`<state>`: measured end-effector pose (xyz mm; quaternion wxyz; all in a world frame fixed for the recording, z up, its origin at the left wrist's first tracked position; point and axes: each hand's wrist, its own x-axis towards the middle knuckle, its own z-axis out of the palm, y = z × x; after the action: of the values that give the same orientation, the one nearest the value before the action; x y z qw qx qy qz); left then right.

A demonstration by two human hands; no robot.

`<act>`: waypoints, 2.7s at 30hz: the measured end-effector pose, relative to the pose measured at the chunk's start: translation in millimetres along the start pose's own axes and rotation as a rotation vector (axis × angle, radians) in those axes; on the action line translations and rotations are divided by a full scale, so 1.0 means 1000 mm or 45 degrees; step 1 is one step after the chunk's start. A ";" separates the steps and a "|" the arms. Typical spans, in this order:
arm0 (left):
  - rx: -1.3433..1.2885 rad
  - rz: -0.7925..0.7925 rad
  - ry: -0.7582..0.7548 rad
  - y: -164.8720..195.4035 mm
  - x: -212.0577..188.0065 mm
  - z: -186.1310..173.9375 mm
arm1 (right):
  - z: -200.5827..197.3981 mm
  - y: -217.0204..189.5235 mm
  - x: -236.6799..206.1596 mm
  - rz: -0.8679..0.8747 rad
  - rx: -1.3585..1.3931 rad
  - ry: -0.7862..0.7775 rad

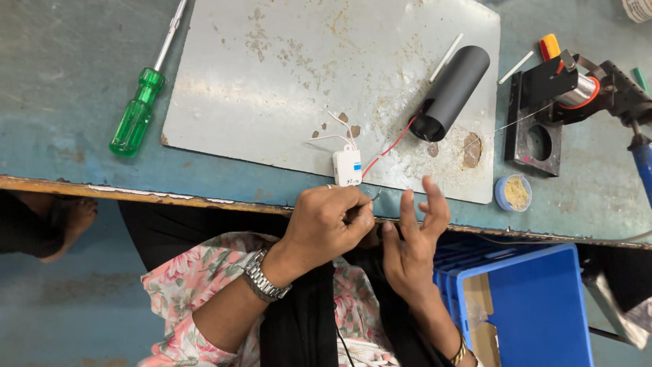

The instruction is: The person solders wires onto a small white electrical component and a black cylindrical housing at a workbench. They strip and position the red and black wires, apply solder paste from a small container, and use a soldering iron to attach the wire ends, repositioning the wires between joints.

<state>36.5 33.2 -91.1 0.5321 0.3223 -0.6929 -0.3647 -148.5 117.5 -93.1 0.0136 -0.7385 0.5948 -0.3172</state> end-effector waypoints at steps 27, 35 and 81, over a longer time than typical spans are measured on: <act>-0.078 -0.094 -0.063 -0.001 0.002 -0.005 | 0.010 0.008 -0.003 0.027 -0.237 -0.207; -0.096 -0.158 -0.109 -0.001 0.001 -0.007 | 0.010 0.011 -0.004 0.038 -0.168 -0.171; 0.001 -0.105 -0.201 0.005 0.006 -0.010 | -0.005 -0.008 0.001 0.371 0.739 -0.106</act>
<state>44.4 29.5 -82.7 0.4603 0.3209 -0.7189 -0.4103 -143.9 120.7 -85.2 0.2932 -0.6232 0.5779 -0.4378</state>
